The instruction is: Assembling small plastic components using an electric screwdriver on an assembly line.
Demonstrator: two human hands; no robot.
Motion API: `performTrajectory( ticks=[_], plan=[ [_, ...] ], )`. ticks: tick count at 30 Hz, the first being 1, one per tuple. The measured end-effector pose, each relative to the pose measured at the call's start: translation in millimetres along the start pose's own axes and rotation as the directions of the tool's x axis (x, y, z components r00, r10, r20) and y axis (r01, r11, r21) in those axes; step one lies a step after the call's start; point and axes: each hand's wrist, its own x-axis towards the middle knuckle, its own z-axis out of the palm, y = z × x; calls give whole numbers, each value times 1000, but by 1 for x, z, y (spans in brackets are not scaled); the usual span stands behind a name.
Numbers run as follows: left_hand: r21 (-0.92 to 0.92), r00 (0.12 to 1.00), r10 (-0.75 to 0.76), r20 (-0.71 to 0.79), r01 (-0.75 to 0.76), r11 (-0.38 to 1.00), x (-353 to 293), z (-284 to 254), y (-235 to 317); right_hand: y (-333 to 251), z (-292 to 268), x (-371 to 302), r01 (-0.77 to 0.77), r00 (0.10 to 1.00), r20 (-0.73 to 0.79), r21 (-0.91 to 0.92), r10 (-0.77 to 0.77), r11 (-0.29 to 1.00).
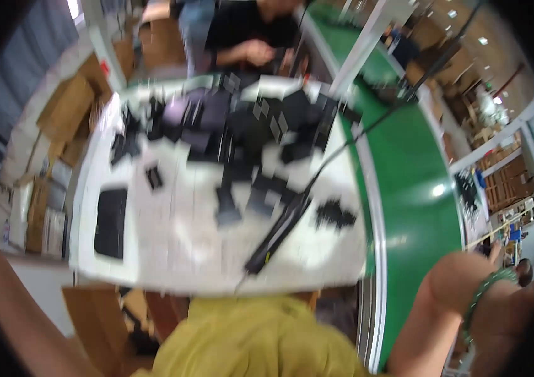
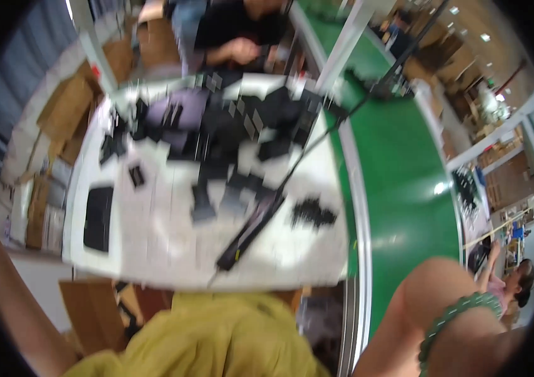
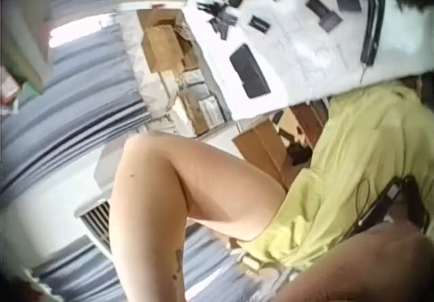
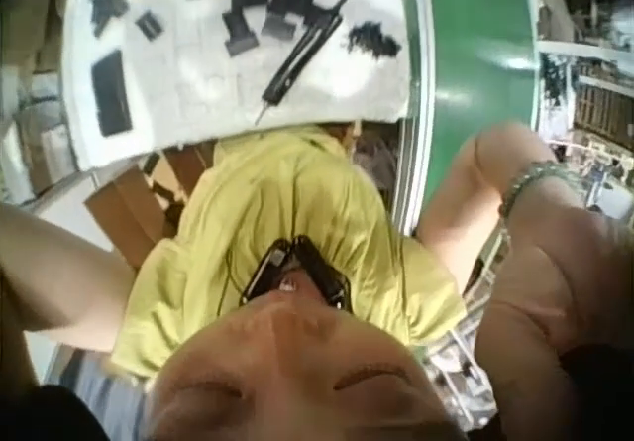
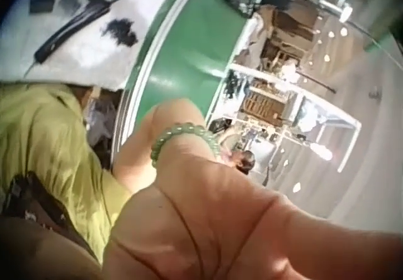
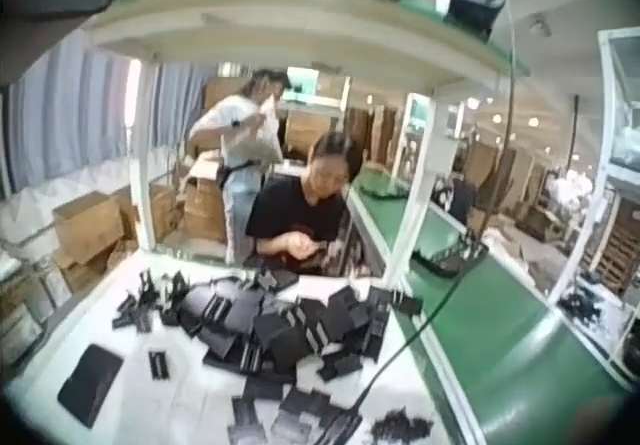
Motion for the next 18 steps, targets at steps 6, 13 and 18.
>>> performTrajectory(
  ticks=[6, 13, 18],
  plan=[
    [22, 963, 190, 190, -198, 980, 6, 14, -6, -40, 88, 7, 116, 974, -172, -164, -144, 980],
    [125, 961, 126, 245, -161, 979, -14, 44, -22, -28, 96, 31, 40, 984, -162, -214, -76, 976],
    [146, 917, 93, 389, -161, 976, 4, 49, -30, -13, 88, 21, -54, 973, -230, -324, -24, 944]
  ],
)
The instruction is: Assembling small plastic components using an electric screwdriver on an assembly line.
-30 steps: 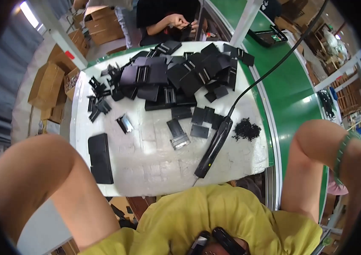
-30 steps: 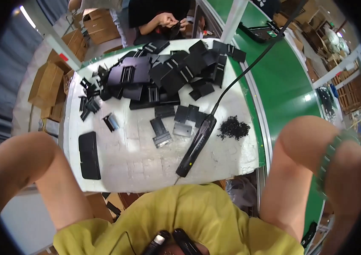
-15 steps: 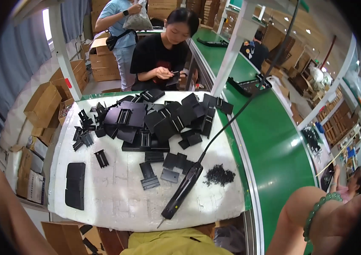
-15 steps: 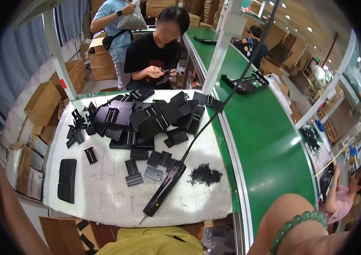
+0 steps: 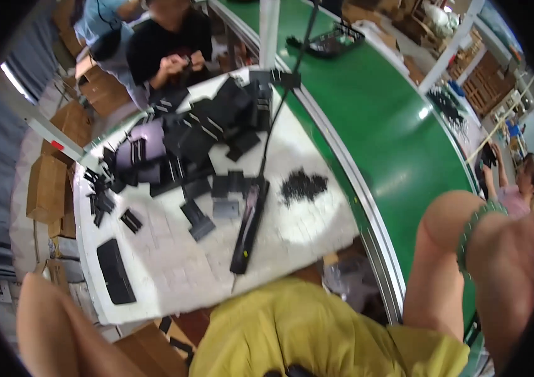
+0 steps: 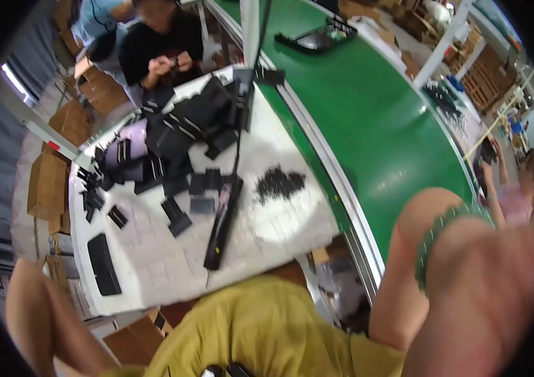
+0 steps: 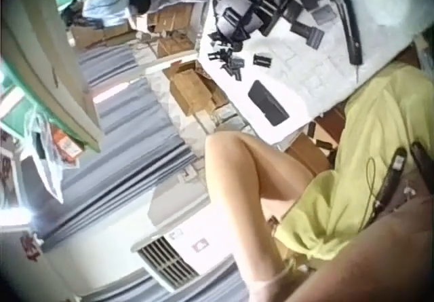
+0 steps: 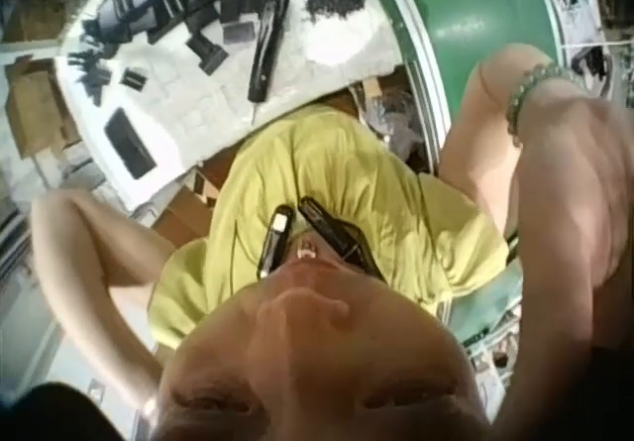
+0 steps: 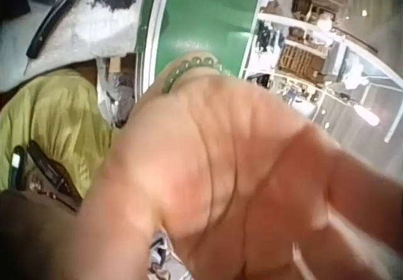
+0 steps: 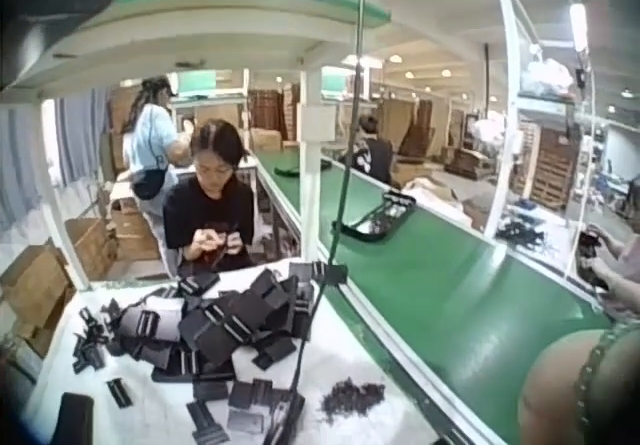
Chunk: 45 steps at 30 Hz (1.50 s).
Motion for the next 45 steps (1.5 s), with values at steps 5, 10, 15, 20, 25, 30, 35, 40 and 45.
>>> performTrajectory(
  ticks=[5, 10, 15, 20, 25, 30, 35, 40, 45],
  plan=[
    [171, 994, 66, 82, -79, 982, 18, 5, -12, -6, 119, 4, 14, 994, -105, 31, -11, 999],
    [366, 769, -632, 93, 564, 740, 17, 45, -83, 53, 169, -125, -868, 259, 566, -220, 783, 446],
    [872, 667, -686, 290, 111, 477, -34, 37, -195, 95, 284, -173, -904, 338, 667, 33, 664, 427],
    [937, 576, -741, 345, -173, 302, -44, 41, -215, 140, 367, -178, -869, 344, 714, -5, 610, 496],
    [902, 658, -703, 269, 83, 423, -10, 9, -195, 149, 411, -166, -666, 26, 714, -510, 700, 544],
    [935, 545, -778, 312, -31, 353, -7, -53, -211, 161, 433, -188, -819, 16, 747, -371, 665, 437],
    [898, 651, -710, 268, 98, 429, -11, -34, -211, 154, 405, -171, -986, -57, 678, -153, 733, 65],
    [274, 592, -773, 227, 723, 634, -11, 20, -219, 159, 327, -143, -921, -60, 527, 298, 848, -251],
    [93, 389, -857, 339, 892, 441, -2, 94, -223, 114, 225, -114, -866, 44, 173, 498, 984, -49]
  ],
)
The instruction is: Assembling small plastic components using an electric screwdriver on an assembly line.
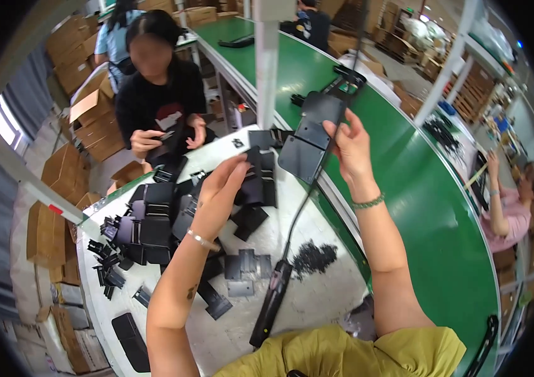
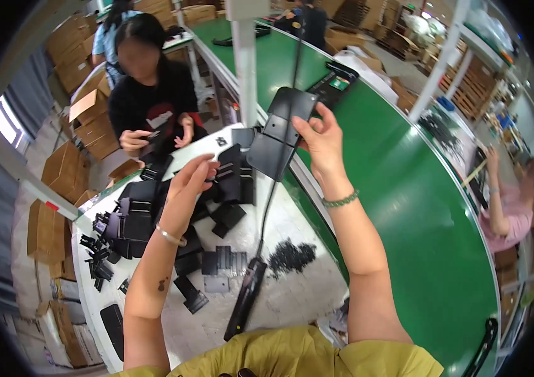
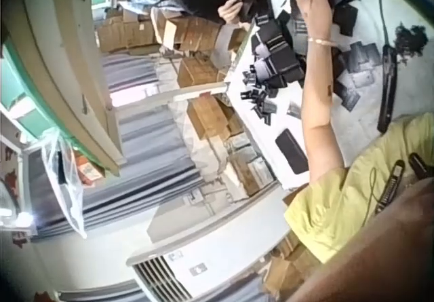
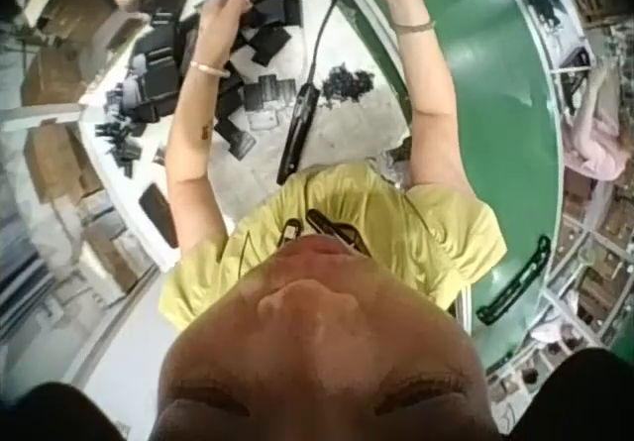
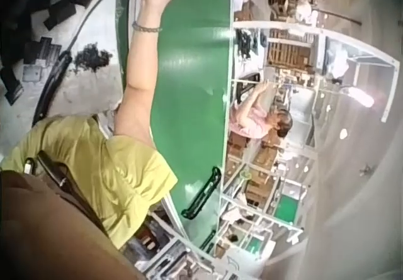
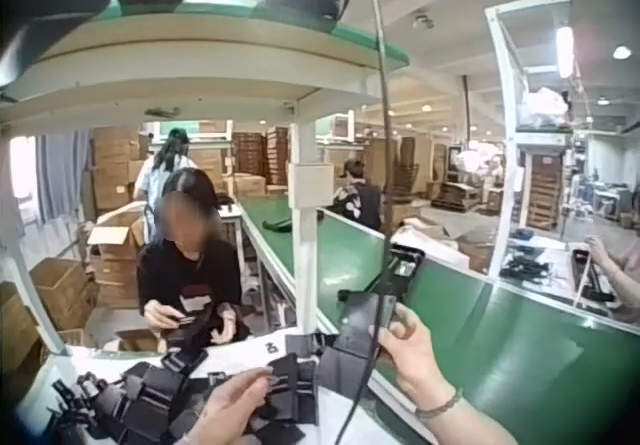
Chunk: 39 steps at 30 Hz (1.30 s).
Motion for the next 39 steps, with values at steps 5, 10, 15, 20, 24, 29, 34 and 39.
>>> performTrajectory(
  ticks=[5, 10, 15, 20, 24, 29, 34, 39],
  plan=[
    [-143, 988, 146, 45, -139, 980, -12, 68, 21, -50, -51, -89, 297, 901, -308, -73, -305, 952],
    [65, 872, 485, -58, -482, 874, -62, 87, 25, -67, -35, -153, 280, 918, -302, 42, -255, 959],
    [-81, 998, 15, 65, -10, 997, -114, 77, 30, -50, 6, -206, 182, 983, -16, 157, -182, 971],
    [-3, 886, -3, -463, 2, 1000, -179, -2, -22, -8, 4, -232, -54, 883, 418, -361, 213, 931],
    [-128, 860, 9, -511, -86, 988, -237, -41, -33, 12, -8, -267, 240, 867, 424, -817, 262, 525],
    [171, 926, 21, -378, 47, 984, -283, -50, -48, 33, 19, -280, 140, 899, 312, -869, 307, 475],
    [141, 905, -6, -425, 73, 987, -294, -46, -55, 41, 6, -287, -426, 817, 180, -453, 548, 783],
    [90, 932, -157, -326, 196, 976, -294, -52, -50, -35, 1, -269, -237, 912, 370, 123, 177, 964]
  ],
)
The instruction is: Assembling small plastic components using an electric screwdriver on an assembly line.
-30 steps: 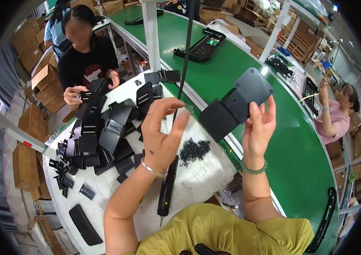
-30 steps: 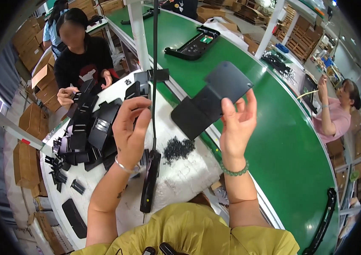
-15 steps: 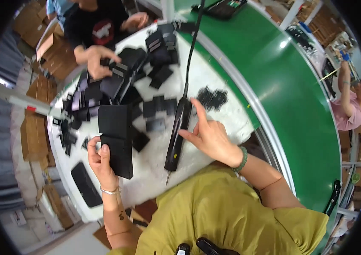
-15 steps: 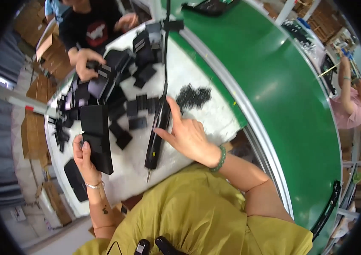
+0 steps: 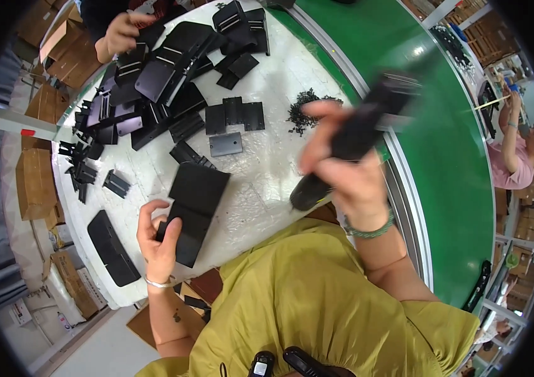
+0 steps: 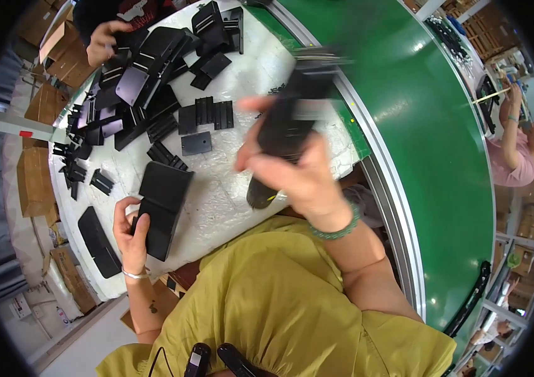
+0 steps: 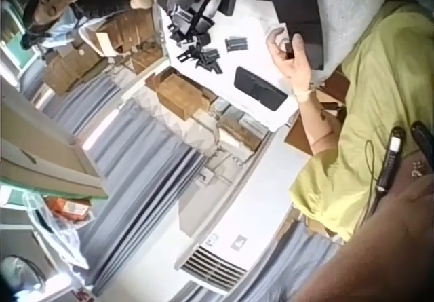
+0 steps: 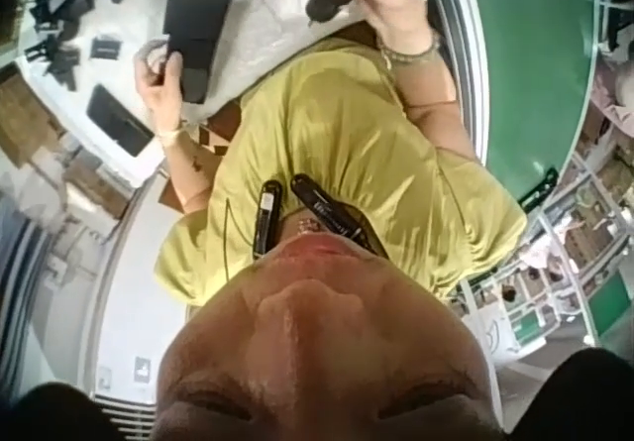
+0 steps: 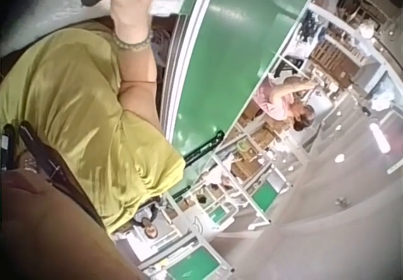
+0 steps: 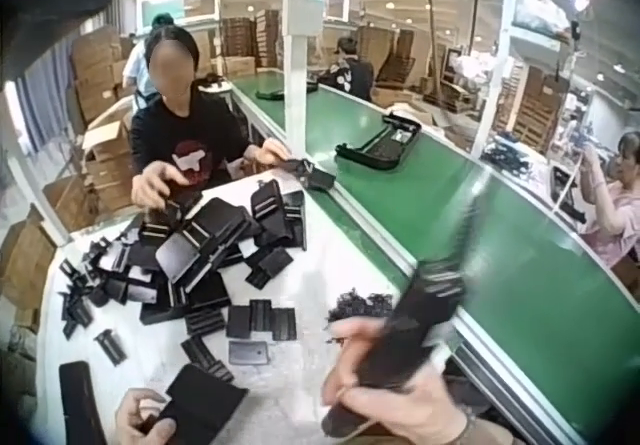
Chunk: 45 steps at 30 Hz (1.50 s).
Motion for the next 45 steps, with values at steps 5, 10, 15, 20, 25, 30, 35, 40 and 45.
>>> performTrajectory(
  ticks=[5, 10, 15, 20, 25, 30, 35, 40, 45],
  plan=[
    [187, 879, -84, 469, -6, 982, 28, 55, 22, -78, -17, 18, 366, 865, 170, 430, -472, 825],
    [279, 800, -55, 597, -143, 949, 45, 91, 17, -89, -64, 37, 120, 559, 738, 380, -379, 917],
    [432, 853, -48, 520, -214, 876, 56, 83, 19, -101, -53, 34, 464, 764, 307, 348, -567, 815],
    [512, 876, 160, 455, -404, 758, 50, 88, 16, -82, -73, 33, 320, 776, 508, 193, -374, 927],
    [468, 841, -24, 540, -277, 839, 61, 81, 26, -86, -83, 47, 270, 780, 455, 375, -430, 887],
    [454, 796, 90, 598, -429, 781, 59, 77, 29, -48, -83, 55, 290, 904, -209, -339, -372, 895],
    [576, 815, 210, 540, -540, 614, 56, 91, 58, -20, -101, 58, 405, 803, -401, -176, -442, 897],
    [381, 712, 301, 635, -627, 679, 68, 118, 67, -9, -97, 58, 366, 824, -398, -167, -402, 915],
    [289, 635, 380, 673, -698, 655, 93, 152, 58, -11, -94, 55, 390, 843, -359, -108, -402, 915]
  ],
)
